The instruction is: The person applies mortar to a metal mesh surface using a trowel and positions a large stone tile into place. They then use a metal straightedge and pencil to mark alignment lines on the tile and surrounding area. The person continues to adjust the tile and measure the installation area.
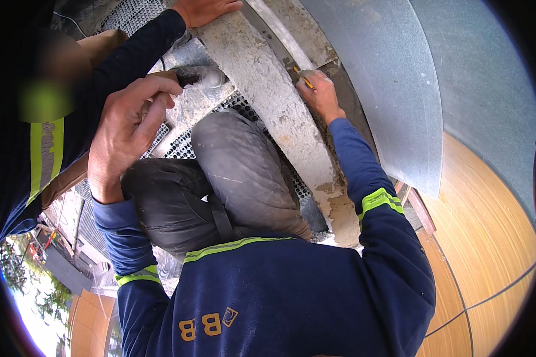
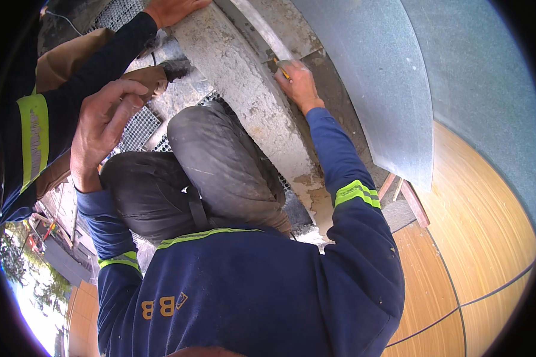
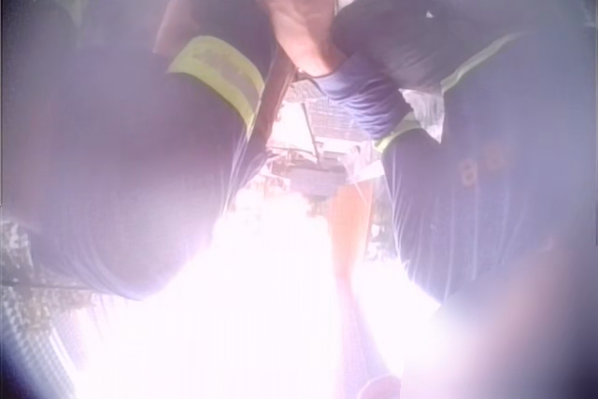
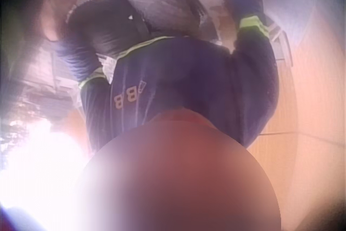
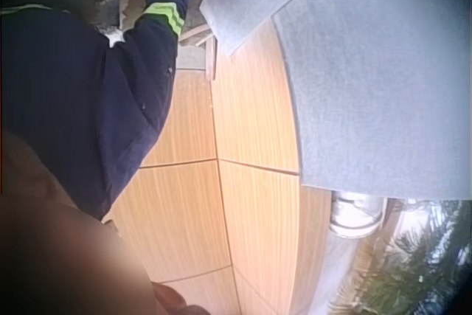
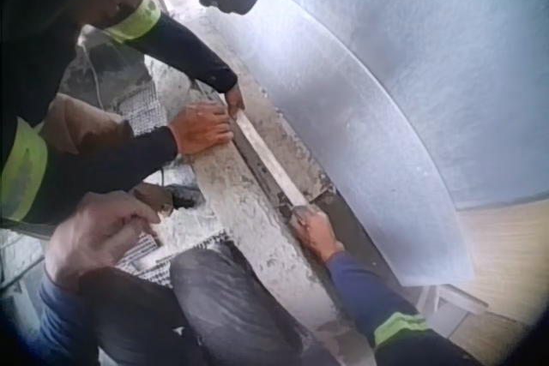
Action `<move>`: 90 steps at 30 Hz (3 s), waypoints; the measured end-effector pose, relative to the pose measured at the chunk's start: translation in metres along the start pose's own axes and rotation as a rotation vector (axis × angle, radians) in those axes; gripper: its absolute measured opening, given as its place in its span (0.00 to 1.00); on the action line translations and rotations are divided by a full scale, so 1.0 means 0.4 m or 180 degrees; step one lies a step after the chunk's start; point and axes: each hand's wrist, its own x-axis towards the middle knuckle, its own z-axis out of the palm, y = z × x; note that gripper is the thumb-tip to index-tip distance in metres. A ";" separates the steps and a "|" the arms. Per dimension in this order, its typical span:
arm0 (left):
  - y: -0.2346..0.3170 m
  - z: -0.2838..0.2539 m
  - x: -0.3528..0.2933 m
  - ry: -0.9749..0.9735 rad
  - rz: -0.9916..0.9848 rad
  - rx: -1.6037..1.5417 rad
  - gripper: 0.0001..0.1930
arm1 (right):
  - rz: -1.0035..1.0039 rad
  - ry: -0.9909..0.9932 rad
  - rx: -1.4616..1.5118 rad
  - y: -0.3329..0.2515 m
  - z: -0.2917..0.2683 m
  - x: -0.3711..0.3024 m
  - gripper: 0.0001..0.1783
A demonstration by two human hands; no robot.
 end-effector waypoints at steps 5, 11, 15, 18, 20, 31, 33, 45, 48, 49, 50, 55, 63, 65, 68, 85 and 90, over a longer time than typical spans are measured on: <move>-0.003 0.001 0.003 0.0008 -0.0003 -0.0026 0.09 | 0.0058 0.0033 0.0008 -0.010 -0.008 0.003 0.11; 0.001 0.002 0.000 0.0035 -0.0057 -0.0082 0.09 | -0.0027 0.0034 -0.0058 0.001 -0.003 0.001 0.11; -0.002 0.000 -0.001 0.0025 -0.0070 -0.0026 0.09 | 0.0081 -0.0006 -0.0117 -0.007 -0.003 0.012 0.10; 0.001 -0.001 -0.005 0.0031 -0.0086 -0.0008 0.09 | 0.0187 0.0048 -0.0094 -0.018 -0.002 0.008 0.09; -0.002 -0.003 -0.004 0.0027 -0.0043 0.0034 0.09 | 0.0126 0.0158 0.0038 -0.017 -0.003 0.009 0.09; -0.013 0.001 -0.005 0.0099 0.0065 0.0036 0.09 | 0.0204 0.0055 -0.0065 -0.021 -0.007 0.015 0.10; -0.010 0.000 -0.004 0.0068 0.0025 0.0036 0.09 | 0.0247 -0.0039 -0.0123 -0.022 -0.013 0.016 0.10; -0.011 -0.001 -0.012 0.0121 0.0040 0.0028 0.08 | 0.0187 -0.0007 0.0036 -0.039 -0.026 0.017 0.09; 0.001 -0.009 -0.010 0.0020 -0.0131 0.0054 0.09 | 0.0008 0.0039 -0.0037 -0.025 -0.012 0.023 0.09; 0.000 -0.009 -0.011 0.0004 -0.0182 0.0035 0.09 | 0.0089 -0.0025 -0.0075 -0.024 -0.011 0.022 0.09; 0.000 -0.009 -0.011 -0.0012 -0.0232 0.0017 0.09 | 0.0170 -0.0088 -0.0112 -0.022 -0.012 0.019 0.10; -0.006 -0.006 -0.013 0.0066 -0.0058 0.0003 0.09 | 0.0282 -0.0081 -0.0056 -0.021 -0.014 0.017 0.11; 0.001 -0.006 -0.005 0.0054 -0.0108 0.0008 0.09 | 0.0490 -0.0224 -0.0085 -0.010 -0.009 0.011 0.11; -0.001 -0.005 -0.006 0.0094 -0.0068 0.0001 0.09 | 0.0369 -0.0189 -0.0154 -0.008 -0.010 0.016 0.10; 0.000 -0.010 -0.009 0.0036 -0.0088 0.0009 0.09 | 0.0415 -0.0151 -0.0152 -0.027 -0.013 0.021 0.10; -0.014 -0.006 0.007 0.0018 0.0112 -0.0054 0.10 | 0.0794 -0.0288 -0.0230 -0.038 -0.052 0.016 0.12; 0.039 -0.035 -0.041 0.0100 0.0023 0.0299 0.09 | 0.1415 -0.0661 0.0231 -0.134 -0.131 0.072 0.15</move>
